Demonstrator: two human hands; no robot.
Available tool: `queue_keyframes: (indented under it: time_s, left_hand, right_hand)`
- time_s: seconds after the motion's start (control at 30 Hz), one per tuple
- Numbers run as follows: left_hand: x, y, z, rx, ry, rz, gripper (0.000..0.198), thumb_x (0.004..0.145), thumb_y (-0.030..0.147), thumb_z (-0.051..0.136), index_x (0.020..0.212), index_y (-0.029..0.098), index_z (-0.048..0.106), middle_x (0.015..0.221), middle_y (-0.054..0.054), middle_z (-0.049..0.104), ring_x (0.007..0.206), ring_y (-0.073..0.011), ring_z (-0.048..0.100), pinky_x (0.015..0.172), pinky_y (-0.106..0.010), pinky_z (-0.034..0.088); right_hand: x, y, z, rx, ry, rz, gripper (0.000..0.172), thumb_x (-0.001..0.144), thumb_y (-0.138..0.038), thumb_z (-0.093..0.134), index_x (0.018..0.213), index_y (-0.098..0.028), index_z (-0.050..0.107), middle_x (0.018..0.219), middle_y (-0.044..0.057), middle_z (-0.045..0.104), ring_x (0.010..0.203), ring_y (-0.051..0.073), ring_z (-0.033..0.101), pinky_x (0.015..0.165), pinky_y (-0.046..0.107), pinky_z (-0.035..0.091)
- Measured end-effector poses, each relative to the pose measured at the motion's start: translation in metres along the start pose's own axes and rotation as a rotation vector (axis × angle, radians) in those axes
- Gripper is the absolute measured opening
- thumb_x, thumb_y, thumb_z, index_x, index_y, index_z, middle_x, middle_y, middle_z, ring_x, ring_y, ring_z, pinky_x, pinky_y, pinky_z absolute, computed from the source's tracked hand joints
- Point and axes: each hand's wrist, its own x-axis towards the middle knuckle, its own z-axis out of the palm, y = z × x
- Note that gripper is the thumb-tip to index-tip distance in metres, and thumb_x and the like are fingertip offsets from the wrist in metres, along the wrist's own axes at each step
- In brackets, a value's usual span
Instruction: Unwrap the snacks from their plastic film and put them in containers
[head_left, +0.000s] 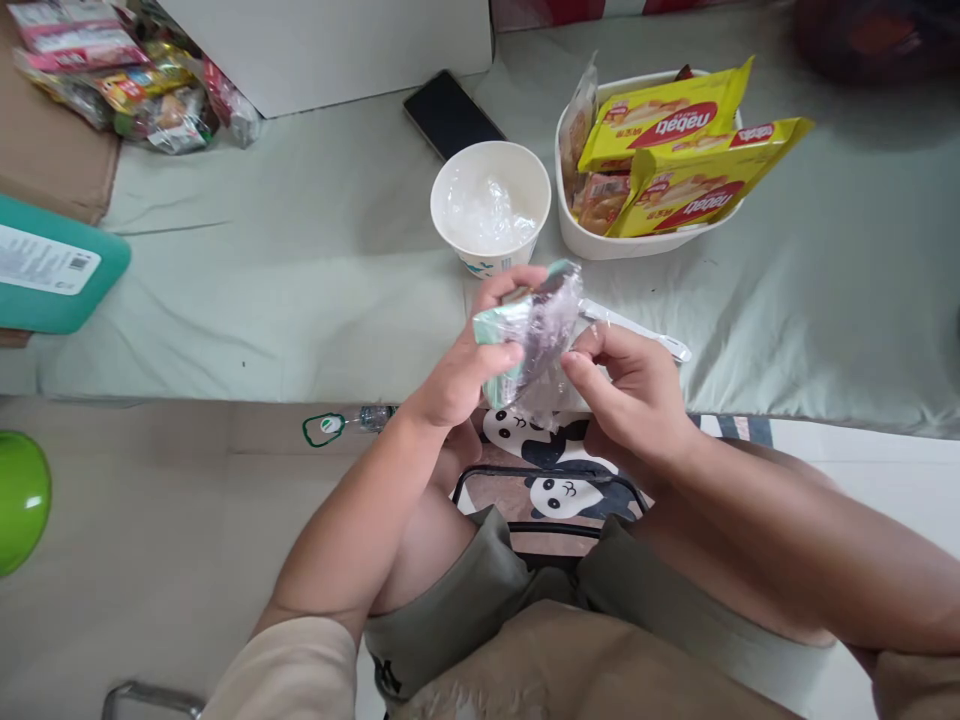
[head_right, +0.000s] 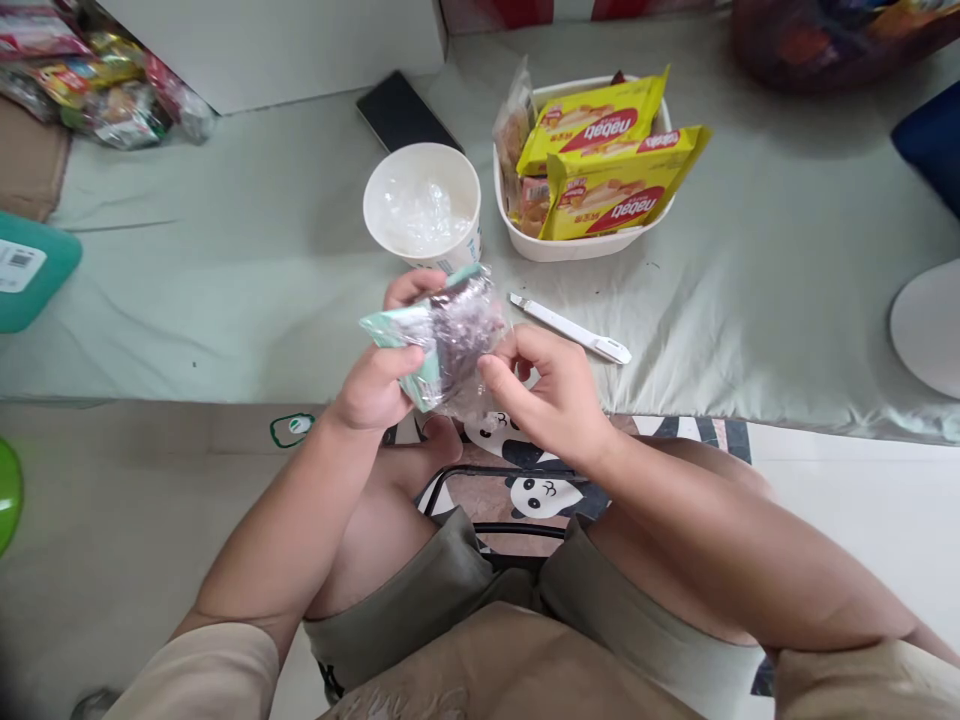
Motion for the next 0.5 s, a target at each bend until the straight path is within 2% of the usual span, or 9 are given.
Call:
queue_keyframes:
  time_s: [0.1, 0.2, 0.37, 0.5]
  left_hand:
    - [0.006, 0.013, 0.003, -0.110, 0.124, 0.127, 0.042, 0.076, 0.038, 0.072, 0.116, 0.036, 0.062, 0.120, 0.001, 0.072, 0.117, -0.0274, 0.071, 0.111, -0.052, 0.053]
    - [0.010, 0.025, 0.001, -0.186, 0.211, 0.232, 0.035, 0.078, 0.034, 0.065, 0.112, 0.038, 0.063, 0.115, 0.003, 0.072, 0.117, -0.0243, 0.070, 0.113, -0.050, 0.052]
    - [0.009, 0.034, -0.006, -0.249, 0.351, 0.222, 0.033, 0.076, 0.033, 0.059, 0.106, 0.041, 0.068, 0.115, 0.003, 0.072, 0.123, -0.0272, 0.066, 0.108, -0.052, 0.053]
    - [0.007, 0.039, -0.010, -0.260, 0.345, 0.219, 0.031, 0.076, 0.033, 0.060, 0.105, 0.043, 0.068, 0.118, 0.005, 0.072, 0.128, -0.0274, 0.064, 0.103, -0.049, 0.055]
  right_hand:
    - [0.000, -0.002, -0.001, 0.010, -0.010, 0.013, 0.026, 0.093, -0.023, 0.060, 0.068, -0.022, 0.052, 0.063, -0.005, 0.055, 0.060, 0.009, 0.048, 0.058, 0.027, 0.038]
    - [-0.001, -0.002, -0.003, 0.006, -0.028, 0.036, 0.024, 0.090, -0.023, 0.059, 0.067, -0.022, 0.052, 0.061, -0.004, 0.055, 0.059, 0.010, 0.048, 0.058, 0.027, 0.038]
    - [0.002, -0.003, -0.002, -0.054, -0.071, 0.091, 0.025, 0.087, -0.027, 0.056, 0.064, -0.023, 0.048, 0.059, -0.004, 0.051, 0.057, 0.010, 0.045, 0.056, 0.027, 0.037]
    - [0.003, -0.004, -0.001, -0.136, -0.178, 0.100, 0.027, 0.086, -0.029, 0.055, 0.061, -0.023, 0.044, 0.057, -0.004, 0.048, 0.055, 0.010, 0.044, 0.054, 0.028, 0.036]
